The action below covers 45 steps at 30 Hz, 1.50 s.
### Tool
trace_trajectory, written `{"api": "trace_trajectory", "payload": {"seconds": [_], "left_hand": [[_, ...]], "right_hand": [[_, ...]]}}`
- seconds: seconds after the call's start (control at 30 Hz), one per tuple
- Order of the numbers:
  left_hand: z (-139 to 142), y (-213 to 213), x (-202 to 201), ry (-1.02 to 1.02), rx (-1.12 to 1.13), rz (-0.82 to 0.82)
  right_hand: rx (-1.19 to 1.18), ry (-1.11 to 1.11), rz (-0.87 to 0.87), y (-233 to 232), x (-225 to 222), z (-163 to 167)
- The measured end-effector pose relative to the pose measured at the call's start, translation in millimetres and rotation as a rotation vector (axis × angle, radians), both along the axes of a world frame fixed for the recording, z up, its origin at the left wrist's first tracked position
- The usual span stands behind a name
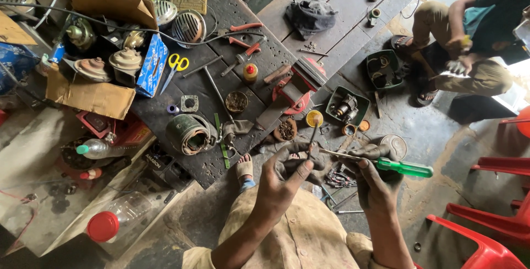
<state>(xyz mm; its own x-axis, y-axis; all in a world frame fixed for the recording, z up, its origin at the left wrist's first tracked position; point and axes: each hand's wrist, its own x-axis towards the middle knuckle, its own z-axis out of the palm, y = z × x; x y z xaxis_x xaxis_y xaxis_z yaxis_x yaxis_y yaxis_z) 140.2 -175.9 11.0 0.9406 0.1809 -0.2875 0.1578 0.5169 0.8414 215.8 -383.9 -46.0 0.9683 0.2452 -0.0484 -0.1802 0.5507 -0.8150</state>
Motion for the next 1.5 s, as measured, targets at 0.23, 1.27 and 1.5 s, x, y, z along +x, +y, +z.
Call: {"api": "trace_trajectory", "payload": {"seconds": [0.23, 1.27, 1.5], "left_hand": [[2, -1, -3, 0.043, -0.061, -0.01], [2, 8, -4, 0.057, 0.016, -0.023], [4, 5, -3, 0.055, 0.07, -0.037]], "right_hand": [[0.074, -0.057, 0.061, 10, -1, 1], [0.149, -0.13, 0.252, -11, 20, -2], [0.12, 0.01, 0.122, 8, 12, 5]]}}
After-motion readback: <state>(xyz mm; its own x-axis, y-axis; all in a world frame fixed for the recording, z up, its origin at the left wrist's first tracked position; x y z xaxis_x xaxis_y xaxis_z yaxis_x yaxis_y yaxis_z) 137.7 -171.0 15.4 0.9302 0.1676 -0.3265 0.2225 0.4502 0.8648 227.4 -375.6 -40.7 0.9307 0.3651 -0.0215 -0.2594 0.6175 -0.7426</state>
